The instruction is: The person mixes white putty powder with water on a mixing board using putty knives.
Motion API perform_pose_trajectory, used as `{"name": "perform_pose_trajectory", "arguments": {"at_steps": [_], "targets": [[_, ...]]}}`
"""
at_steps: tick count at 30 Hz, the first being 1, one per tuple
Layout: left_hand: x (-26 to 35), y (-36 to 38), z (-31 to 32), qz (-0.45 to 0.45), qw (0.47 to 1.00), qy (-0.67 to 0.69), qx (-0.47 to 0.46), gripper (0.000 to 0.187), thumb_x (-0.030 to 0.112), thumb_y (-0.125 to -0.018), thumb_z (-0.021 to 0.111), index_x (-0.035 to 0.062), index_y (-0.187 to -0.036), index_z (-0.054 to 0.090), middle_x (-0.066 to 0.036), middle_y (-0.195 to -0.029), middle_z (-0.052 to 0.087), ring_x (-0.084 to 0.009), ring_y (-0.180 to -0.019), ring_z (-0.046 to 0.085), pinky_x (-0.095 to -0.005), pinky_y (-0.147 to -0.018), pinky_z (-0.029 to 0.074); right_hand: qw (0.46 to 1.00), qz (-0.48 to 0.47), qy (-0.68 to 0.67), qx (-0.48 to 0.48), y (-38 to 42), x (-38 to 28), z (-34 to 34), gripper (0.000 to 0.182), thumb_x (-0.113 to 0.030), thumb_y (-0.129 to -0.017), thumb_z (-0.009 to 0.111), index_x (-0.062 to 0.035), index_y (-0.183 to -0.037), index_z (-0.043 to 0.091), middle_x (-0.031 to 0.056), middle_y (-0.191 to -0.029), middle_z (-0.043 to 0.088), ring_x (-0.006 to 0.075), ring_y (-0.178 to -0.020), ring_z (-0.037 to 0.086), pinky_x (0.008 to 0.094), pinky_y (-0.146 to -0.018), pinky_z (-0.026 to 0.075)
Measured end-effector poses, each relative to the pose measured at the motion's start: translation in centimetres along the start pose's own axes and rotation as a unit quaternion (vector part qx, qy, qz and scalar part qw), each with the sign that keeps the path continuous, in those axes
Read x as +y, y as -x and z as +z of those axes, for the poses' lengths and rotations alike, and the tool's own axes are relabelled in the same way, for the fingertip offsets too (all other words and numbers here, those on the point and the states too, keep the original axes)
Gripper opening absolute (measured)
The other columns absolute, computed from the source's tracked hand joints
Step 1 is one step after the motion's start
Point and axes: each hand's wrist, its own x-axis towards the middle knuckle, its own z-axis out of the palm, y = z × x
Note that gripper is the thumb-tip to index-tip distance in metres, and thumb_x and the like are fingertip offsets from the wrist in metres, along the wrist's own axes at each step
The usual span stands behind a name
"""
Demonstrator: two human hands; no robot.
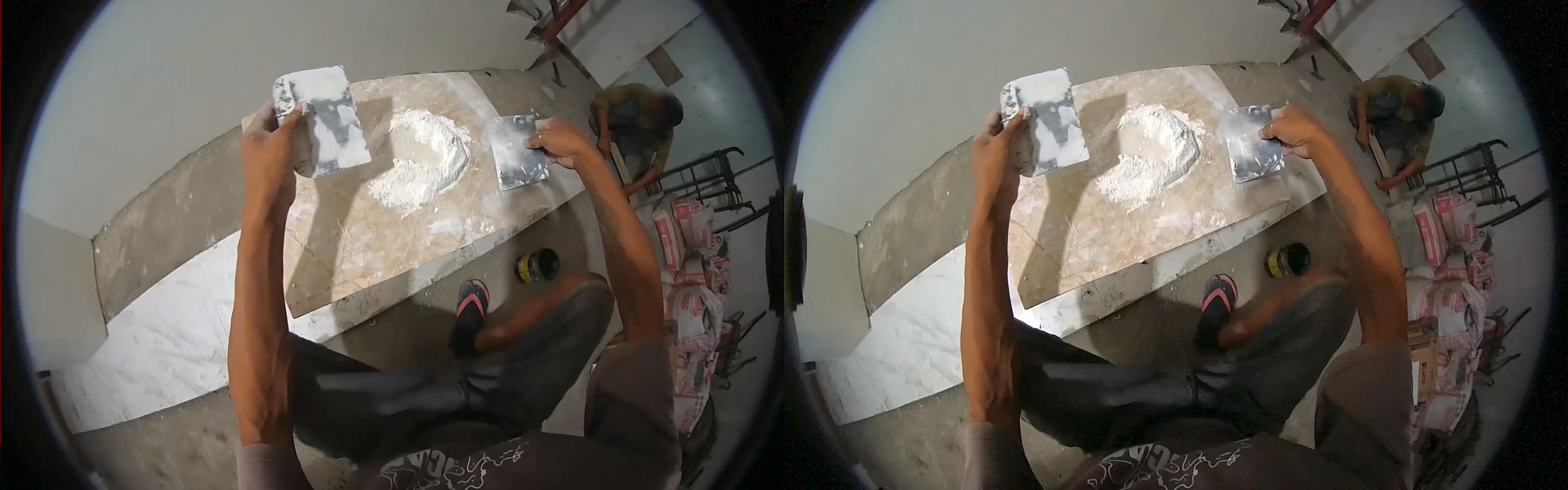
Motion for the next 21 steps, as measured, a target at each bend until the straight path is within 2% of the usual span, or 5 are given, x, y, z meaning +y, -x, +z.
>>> {"name": "perform_pose_trajectory", "arguments": {"at_steps": [3, 9, 15, 18, 21], "targets": [[2.6, 1.0, -0.3, -0.005, 1.0, 0.003, 0.005, 0.034, 0.013, -0.093, 0.063, -0.0048, -0.122, 0.058, -0.007, -0.101, 0.065, -0.012, -0.087, 0.061, -0.0246, -0.075, 0.049, 0.998, 0.0, 0.06, 0.024, -2.1, -0.5, 0.8, 0.022, -0.004, -0.079, 0.071, 0.0108, -0.091, 0.061, 0.0125, -0.085, 0.061, 0.0199, -0.073, 0.059, 0.036, -0.058, 0.047], [5.0, 2.1, -0.4, -0.011, 0.999, 0.016, 0.028, 0.036, 0.012, -0.092, 0.063, -0.0053, -0.123, 0.056, -0.008, -0.102, 0.065, -0.0128, -0.087, 0.062, -0.0251, -0.074, 0.05, 0.997, -0.047, 0.061, 0.026, -7.1, -3.2, 3.7, 0.023, 0.003, -0.078, 0.066, 0.0159, -0.094, 0.058, 0.012, -0.081, 0.059, 0.0187, -0.072, 0.058, 0.0364, -0.06, 0.046], [5.4, 2.6, -0.5, 0.006, 1.0, 0.016, 0.018, 0.037, 0.012, -0.092, 0.064, -0.0063, -0.123, 0.056, -0.009, -0.101, 0.064, -0.0124, -0.085, 0.061, -0.025, -0.072, 0.05, 0.991, -0.086, 0.102, -0.022, -8.7, -6.4, 6.9, 0.006, 0.003, -0.072, 0.065, 0.0048, -0.075, 0.06, 0.0062, -0.073, 0.055, 0.0157, -0.065, 0.052, 0.0346, -0.056, 0.041], [5.5, 2.6, -0.2, 0.01, 0.999, 0.025, 0.028, 0.034, 0.011, -0.093, 0.062, -0.0073, -0.121, 0.057, -0.01, -0.101, 0.065, -0.0132, -0.085, 0.061, -0.0269, -0.072, 0.05, 0.985, -0.119, 0.128, 0.0, -7.1, -7.3, 7.1, 0.005, 0.001, -0.068, 0.063, -0.0007, -0.068, 0.059, 0.003, -0.068, 0.051, 0.0131, -0.061, 0.047, 0.032, -0.052, 0.036], [5.6, 2.6, -0.3, 0.01, 0.999, 0.028, 0.032, 0.035, 0.012, -0.093, 0.063, -0.0072, -0.121, 0.057, -0.01, -0.1, 0.065, -0.013, -0.085, 0.061, -0.0266, -0.073, 0.05, 0.984, -0.123, 0.126, -0.008, -6.7, -7.9, 6.6, 0.004, -0.001, -0.067, 0.062, -0.0014, -0.069, 0.059, 0.0015, -0.065, 0.05, 0.0118, -0.058, 0.046, 0.0318, -0.05, 0.034]]}}
